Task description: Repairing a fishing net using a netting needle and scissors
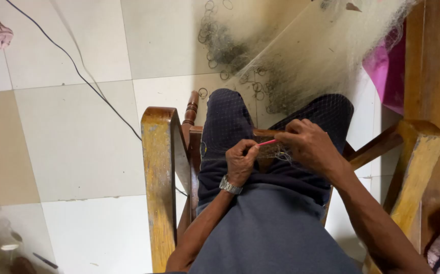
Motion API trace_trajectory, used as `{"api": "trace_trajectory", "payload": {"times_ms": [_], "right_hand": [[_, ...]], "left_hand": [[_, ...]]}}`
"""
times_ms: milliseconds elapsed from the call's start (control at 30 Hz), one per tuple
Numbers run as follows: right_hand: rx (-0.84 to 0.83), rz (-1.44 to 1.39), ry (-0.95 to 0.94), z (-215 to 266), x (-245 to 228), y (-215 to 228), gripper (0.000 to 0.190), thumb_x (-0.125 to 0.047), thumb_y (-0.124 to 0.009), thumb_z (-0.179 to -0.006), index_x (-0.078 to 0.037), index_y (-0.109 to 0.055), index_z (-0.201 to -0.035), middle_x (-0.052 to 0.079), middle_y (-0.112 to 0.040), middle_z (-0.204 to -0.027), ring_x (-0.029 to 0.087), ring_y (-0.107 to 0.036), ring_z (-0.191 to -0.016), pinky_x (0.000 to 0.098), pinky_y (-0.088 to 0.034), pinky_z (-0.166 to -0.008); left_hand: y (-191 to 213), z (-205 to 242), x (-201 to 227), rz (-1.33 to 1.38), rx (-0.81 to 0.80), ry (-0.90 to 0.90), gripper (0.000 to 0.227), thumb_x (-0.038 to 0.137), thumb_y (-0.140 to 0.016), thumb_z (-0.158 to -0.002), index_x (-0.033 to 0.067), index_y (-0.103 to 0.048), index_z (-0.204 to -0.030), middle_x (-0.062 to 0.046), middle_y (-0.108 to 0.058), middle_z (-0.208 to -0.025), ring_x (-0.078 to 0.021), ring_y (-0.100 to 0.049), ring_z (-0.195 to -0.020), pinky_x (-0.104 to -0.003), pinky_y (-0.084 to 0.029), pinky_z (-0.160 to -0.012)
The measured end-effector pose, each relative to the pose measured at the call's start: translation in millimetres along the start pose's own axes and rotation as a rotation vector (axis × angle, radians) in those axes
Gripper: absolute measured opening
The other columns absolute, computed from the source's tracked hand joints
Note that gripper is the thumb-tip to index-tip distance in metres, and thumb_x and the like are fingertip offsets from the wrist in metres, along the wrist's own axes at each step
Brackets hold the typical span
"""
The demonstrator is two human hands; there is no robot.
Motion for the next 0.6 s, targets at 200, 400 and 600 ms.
{"api": "trace_trajectory", "payload": {"times_ms": [200, 400, 600], "right_hand": [[-0.033, -0.186, 0.075, -10.3, -20.6, 1.1, 0.011, -0.021, -0.055, -0.081, -0.026, -0.065, -0.081, 0.002, -0.055, -0.082, 0.025, -0.055, -0.073, 0.0374, -0.046, -0.061], [0.073, -0.798, 0.084, -26.5, -20.0, -23.5, 0.016, -0.019, -0.067, -0.080, -0.021, -0.072, -0.095, 0.005, -0.058, -0.082, 0.022, -0.056, -0.070, 0.0343, -0.047, -0.062], [0.139, -0.632, 0.445, -51.1, -139.1, -15.1, 0.020, -0.014, -0.057, -0.079, -0.019, -0.063, -0.097, 0.003, -0.054, -0.082, 0.022, -0.055, -0.072, 0.0326, -0.040, -0.060]], "left_hand": [[-1.5, -1.7, 14.6, -0.063, -0.024, -0.093, 0.005, 0.015, -0.067, -0.080, 0.0136, -0.067, -0.075, -0.006, -0.061, -0.058, -0.0176, -0.057, -0.052, -0.029, -0.047, -0.049], [-2.8, 1.7, 9.2, 0.032, -0.028, -0.021, 0.004, 0.011, -0.071, -0.076, 0.0106, -0.068, -0.077, -0.004, -0.061, -0.057, -0.0085, -0.051, -0.053, -0.026, -0.047, -0.052], [-6.7, 1.6, -46.1, 0.254, -0.006, 0.132, 0.004, 0.003, -0.066, -0.077, 0.0066, -0.066, -0.076, -0.005, -0.050, -0.047, -0.0127, -0.049, -0.042, -0.024, -0.039, -0.040]]}}
Point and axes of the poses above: each hand's wrist, its own z-axis away from the middle knuckle, its own y-axis out of the back of the hand, x = y × z, the point moved 1 cm from there along -z, towards the middle knuckle
